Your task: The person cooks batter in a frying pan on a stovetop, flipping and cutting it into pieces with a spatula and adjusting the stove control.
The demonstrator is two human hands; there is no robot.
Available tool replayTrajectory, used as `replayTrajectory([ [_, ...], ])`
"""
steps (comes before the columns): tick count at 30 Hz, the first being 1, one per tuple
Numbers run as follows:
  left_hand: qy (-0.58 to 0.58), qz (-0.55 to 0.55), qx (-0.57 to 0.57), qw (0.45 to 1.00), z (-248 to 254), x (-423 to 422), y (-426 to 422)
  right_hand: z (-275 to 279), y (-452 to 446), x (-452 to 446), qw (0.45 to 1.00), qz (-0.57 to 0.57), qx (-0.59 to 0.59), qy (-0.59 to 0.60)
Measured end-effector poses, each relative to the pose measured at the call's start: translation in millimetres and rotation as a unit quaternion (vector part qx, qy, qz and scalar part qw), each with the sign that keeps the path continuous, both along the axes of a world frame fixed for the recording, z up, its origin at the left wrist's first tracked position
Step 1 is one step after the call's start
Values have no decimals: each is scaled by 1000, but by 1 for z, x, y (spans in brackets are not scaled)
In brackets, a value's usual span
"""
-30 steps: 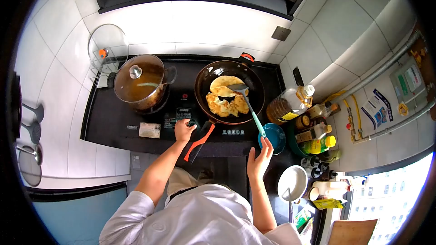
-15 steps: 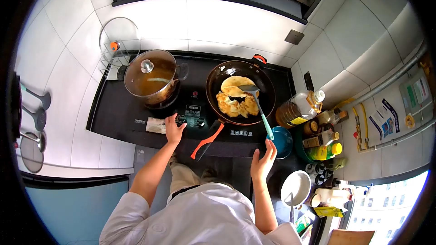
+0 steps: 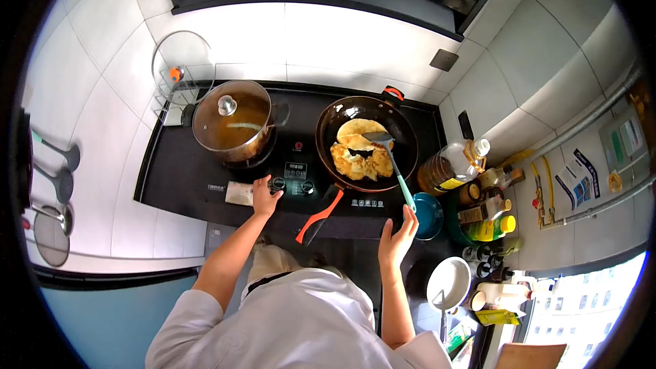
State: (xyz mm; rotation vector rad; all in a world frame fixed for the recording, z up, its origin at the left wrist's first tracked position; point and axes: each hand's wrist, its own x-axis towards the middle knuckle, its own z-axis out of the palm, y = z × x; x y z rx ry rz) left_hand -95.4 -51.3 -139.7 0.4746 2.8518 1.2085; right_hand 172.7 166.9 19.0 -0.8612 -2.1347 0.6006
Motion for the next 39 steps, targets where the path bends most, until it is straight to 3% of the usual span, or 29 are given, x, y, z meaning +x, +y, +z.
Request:
replayTrajectory([
  [5, -71, -58, 13, 996, 5, -27, -10, 3, -22, -22, 999, -38, -13, 17],
  [6, -4, -83, 9, 997, -11, -34, -12, 5, -27, -26, 999, -42, -15, 16],
  [9, -77, -134, 22, 988, 9, -38, -9, 7, -40, -37, 998, -54, -16, 16],
  [10, -51, -145, 28, 988, 2, -39, -7, 7, -44, -40, 998, -61, -11, 19],
  [14, -74, -130, 30, 988, -11, -42, -6, 5, -57, -41, 996, -90, -1, 21],
  [22, 1, -128, 7, 992, 0, -43, -10, 8, -63, -26, 992, -123, -21, 6],
  [39, 16, -61, -59, 996, 6, -29, -5, 6, -62, -27, 994, -108, -17, -1],
])
